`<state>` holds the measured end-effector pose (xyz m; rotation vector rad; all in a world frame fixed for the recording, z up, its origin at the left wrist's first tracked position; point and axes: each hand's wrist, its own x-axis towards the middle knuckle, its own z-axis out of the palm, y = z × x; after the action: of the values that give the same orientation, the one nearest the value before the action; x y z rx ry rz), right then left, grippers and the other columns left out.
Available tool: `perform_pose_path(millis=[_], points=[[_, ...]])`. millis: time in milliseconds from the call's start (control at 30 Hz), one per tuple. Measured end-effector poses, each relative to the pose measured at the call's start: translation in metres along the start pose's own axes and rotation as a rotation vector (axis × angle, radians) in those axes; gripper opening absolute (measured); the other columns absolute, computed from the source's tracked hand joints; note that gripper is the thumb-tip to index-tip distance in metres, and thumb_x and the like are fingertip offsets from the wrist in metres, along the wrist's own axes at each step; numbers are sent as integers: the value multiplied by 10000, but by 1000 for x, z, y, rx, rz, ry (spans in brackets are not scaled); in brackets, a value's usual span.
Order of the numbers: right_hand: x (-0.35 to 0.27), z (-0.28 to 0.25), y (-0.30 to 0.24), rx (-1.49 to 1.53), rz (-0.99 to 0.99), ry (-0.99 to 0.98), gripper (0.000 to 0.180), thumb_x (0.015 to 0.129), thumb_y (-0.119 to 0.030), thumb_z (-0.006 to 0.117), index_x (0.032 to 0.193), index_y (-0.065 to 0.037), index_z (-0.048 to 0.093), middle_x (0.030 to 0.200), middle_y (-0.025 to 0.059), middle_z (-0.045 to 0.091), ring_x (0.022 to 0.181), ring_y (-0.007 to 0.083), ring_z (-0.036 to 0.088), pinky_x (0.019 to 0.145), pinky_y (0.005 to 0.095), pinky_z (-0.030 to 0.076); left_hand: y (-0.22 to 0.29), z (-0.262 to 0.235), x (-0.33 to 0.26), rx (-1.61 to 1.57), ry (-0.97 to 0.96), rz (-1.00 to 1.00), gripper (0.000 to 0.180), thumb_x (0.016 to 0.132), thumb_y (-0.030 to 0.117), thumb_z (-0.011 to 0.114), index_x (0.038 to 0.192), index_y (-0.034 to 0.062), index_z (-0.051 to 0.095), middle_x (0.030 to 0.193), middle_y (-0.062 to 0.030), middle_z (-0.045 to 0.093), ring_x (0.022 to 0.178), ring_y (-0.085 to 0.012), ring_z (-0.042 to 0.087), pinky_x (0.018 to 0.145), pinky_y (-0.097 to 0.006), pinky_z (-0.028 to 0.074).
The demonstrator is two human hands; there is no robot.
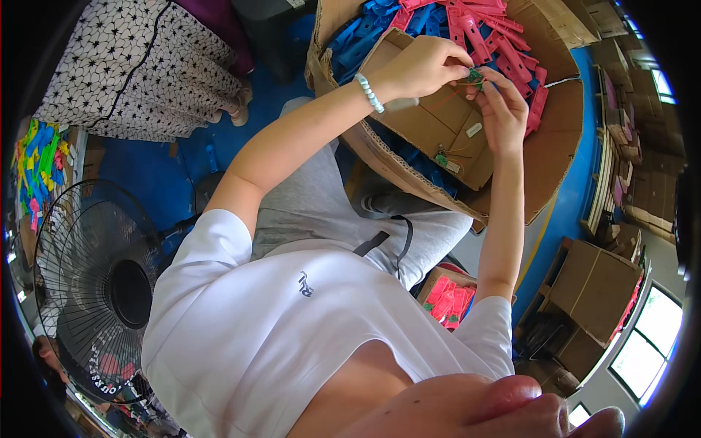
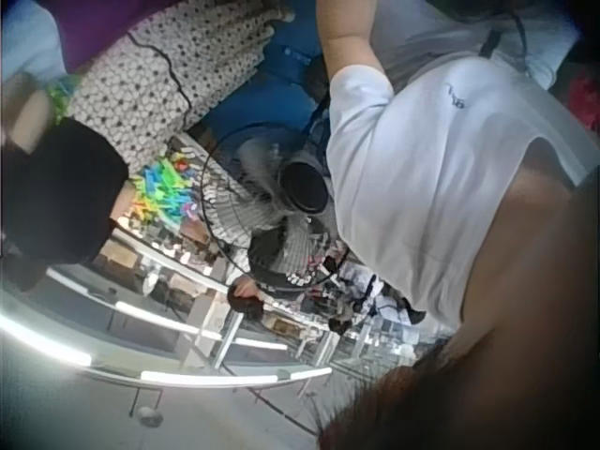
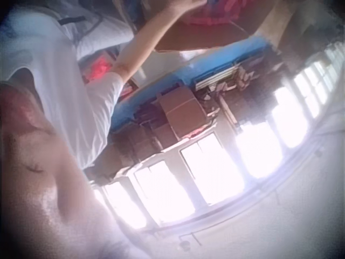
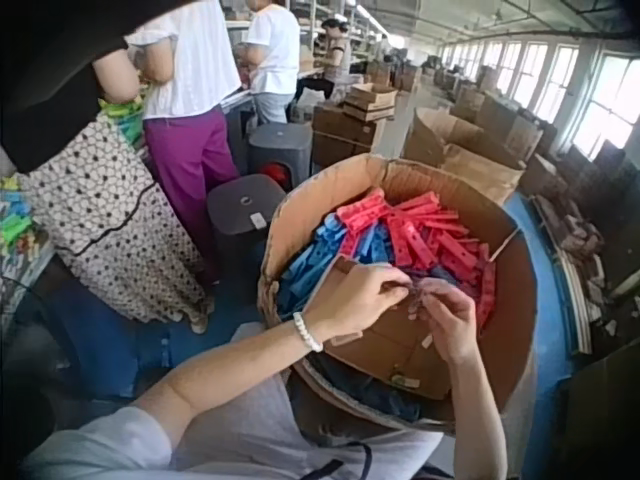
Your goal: Assembling small electronic circuit boards and wires into blue and pink plastic cases in a factory setting.
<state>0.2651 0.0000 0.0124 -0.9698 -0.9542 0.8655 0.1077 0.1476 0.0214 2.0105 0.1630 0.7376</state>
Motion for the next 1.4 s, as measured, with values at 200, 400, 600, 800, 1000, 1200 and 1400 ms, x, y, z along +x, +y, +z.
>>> perform_pose_path(millis=[200, 400, 600, 800, 1000, 1200, 1400], points=[[-9, -6, 12, 42, -28, 41, 213, 986, 15, 552, 1168, 74, 644, 1162, 165, 664, 944, 248, 681, 854, 386, 581, 1, 5, 2, -298, -99, -211, 226, 943, 95, 665, 1107, -58, 691, 969, -81, 717, 780, -132, 671, 744, -254, 546], [-6, -4, 14, 118, -31, 178, 208, 979, 19, 564, 1158, 88, 644, 1045, 182, 699, 889, 269, 705, 852, 399, 594, 5, 16, 14, -193, 50, -116, 142, 927, 89, 682, 1016, -18, 708, 874, -50, 715, 742, -104, 658, 699, -252, 540], [-3, -31, 13, 67, -91, 481, 191, 976, -11, 593, 1125, 94, 651, 1002, 173, 699, 874, 264, 718, 815, 372, 603, -39, 37, 88, -217, -221, -112, 263, 946, 248, 667, 1051, 14, 722, 947, -75, 734, 858, -115, 673, 721, -279, 549], [-1, -49, 14, -173, 181, 541, 166, 957, 8, 594, 1091, 78, 661, 957, 150, 710, 793, 193, 724, 714, 270, 592, -165, 61, 182, 726, -371, 270, 318, 878, 93, 564, 1176, 44, 662, 1334, -147, 574, 1138, -348, 593, 959, -410, 510], [3, -49, 33, -423, 101, 324, 137, 898, 30, 645, 1012, 64, 711, 925, 127, 691, 739, 189, 724, 668, 268, 569, -263, 81, 212, 1175, -326, 182, 460, 927, 147, 503, 1384, 111, 541, 1456, -128, 476, 1399, -313, 382, 1180, -594, 197], [-4, -50, 27, -488, 148, 303, 140, 899, 19, 656, 1018, 69, 712, 929, 139, 678, 739, 199, 733, 650, 279, 572, -264, 117, 240, 1298, -488, 308, 324, 950, 191, 480, 1212, 77, 633, 1276, -176, 544, 1263, -356, 470, 1095, -533, 333], [-6, -59, 18, -300, 188, 471, 110, 931, 20, 601, 1014, 64, 659, 866, 118, 719, 744, 164, 721, 654, 276, 581, -219, 103, 233, 1342, -635, 626, 233, 963, 156, 520, 1143, 45, 618, 1109, -140, 593, 1084, -264, 581, 927, -372, 483]])
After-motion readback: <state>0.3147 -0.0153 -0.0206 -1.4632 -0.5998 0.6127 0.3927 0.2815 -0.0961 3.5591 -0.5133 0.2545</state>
